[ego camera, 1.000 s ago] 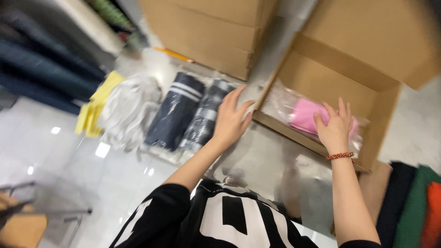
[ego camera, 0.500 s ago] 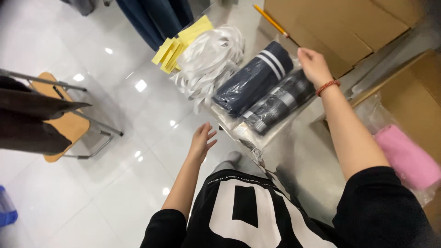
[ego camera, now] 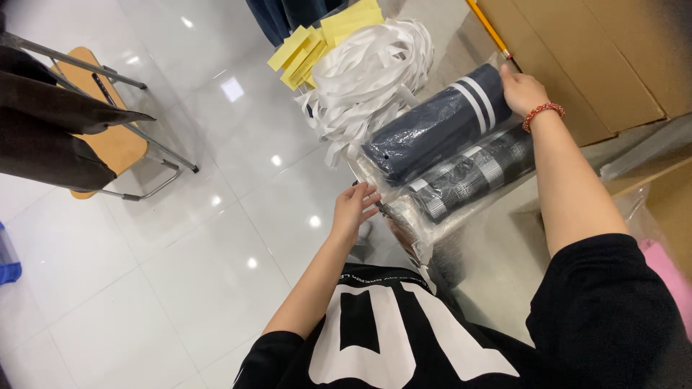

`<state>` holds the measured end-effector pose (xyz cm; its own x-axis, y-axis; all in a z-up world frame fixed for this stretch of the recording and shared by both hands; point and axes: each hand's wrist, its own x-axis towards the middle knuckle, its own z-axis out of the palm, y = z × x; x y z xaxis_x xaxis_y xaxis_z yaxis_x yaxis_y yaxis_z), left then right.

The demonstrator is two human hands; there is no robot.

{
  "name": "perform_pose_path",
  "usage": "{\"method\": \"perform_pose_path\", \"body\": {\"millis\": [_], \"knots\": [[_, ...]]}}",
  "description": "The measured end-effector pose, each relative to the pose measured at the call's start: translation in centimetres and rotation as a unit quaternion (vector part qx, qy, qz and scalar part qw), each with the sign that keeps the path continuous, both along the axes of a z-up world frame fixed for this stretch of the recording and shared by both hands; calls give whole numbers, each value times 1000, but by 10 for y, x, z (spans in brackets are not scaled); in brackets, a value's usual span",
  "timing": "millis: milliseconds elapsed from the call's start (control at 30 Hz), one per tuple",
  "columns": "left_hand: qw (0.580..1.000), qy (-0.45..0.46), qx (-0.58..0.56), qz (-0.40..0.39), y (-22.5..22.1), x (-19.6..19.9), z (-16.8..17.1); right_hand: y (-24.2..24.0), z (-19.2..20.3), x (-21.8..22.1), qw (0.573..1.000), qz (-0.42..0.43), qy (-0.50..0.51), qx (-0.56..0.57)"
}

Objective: The person folds several pieces of clothing, including an orange shirt, a navy blue shirt, and a plaid shirt. They place each folded item into a clear plastic bag and then arrange the packaged items into a cardboard box.

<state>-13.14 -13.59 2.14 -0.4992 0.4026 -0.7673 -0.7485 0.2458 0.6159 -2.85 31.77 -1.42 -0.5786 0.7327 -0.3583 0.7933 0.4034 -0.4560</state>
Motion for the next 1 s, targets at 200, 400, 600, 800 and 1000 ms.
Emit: {"method": "perform_pose_path", "body": {"millis": [200, 400, 600, 800, 1000], "knots": [[991, 91, -59, -74, 13, -12, 11, -34, 60, -10, 996, -32, -47, -68], [979, 152, -74, -113, 21, -14, -17, -20, 50, -4, 996, -23, -70, -52], [991, 102, -39, -83, 29, -15, 5, -62, 107, -15, 997, -10, -32, -74], [994, 46, -4, -95, 34, -21, -3, -49, 74, -6, 995, -8, 48, -88], [987, 88, 23, -130, 35, -20, 10, -38, 50, 14, 977, -62, 173, -107]]}}
